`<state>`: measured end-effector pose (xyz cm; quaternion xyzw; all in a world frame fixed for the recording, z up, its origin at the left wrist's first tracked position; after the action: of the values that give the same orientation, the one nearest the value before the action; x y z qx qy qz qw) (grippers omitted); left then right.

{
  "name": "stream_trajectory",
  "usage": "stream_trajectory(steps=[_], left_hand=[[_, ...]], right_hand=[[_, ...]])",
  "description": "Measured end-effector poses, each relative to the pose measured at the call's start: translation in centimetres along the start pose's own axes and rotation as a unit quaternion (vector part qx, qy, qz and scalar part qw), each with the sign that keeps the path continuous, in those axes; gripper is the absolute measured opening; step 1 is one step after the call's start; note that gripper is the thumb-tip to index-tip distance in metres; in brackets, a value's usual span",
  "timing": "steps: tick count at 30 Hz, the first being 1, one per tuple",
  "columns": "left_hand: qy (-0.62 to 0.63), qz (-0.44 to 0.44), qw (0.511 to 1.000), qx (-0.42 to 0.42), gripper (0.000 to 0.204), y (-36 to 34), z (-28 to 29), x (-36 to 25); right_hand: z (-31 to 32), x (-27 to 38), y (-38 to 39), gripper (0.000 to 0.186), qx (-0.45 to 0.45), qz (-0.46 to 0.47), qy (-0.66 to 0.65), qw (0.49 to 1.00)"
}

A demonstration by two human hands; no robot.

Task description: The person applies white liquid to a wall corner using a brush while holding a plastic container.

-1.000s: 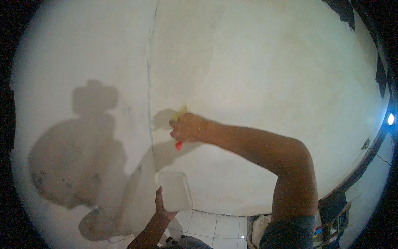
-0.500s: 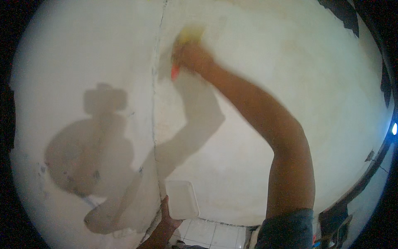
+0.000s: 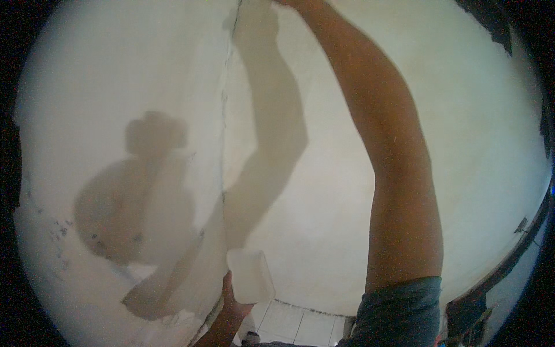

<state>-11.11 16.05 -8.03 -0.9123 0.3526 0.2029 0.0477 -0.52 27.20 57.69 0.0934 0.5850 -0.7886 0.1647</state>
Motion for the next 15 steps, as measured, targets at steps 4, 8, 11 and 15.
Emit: stream_trajectory(steps=[4, 8, 11, 15], left_hand=[[0.008, 0.017, 1.0, -0.022, 0.07, -0.6, -0.7, -0.1], [0.028, 0.041, 0.999, -0.01, 0.066, 0.7, -0.8, -0.5], [0.015, 0.045, 0.999, -0.02, 0.066, 1.6, -0.4, -1.7], [0.0, 0.048, 0.999, 0.003, 0.067, 1.2, -1.9, -0.9]], right_hand=[[-4.5, -0.4, 3.8, 0.014, 0.077, 0.071, 0.212, 0.972], [-17.1, 8.1, 26.7, 0.009, 0.398, 0.311, 0.053, 0.861], [-14.0, 12.9, 31.3, 0.017, 0.614, 0.145, -0.094, 0.77], [-10.1, 1.3, 18.6, 0.025, 0.457, 0.047, -0.015, 0.888]])
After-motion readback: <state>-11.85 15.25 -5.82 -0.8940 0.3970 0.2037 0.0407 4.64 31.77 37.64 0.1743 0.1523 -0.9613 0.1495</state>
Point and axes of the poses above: each hand's wrist, its own y-axis away from the middle knuckle, its own z-axis out of the back of the hand, x = y × z, the point moved 7 cm from there along -y, towards the middle knuckle, and after that the axes turned 6 degrees about x, right-handed, at the moved point
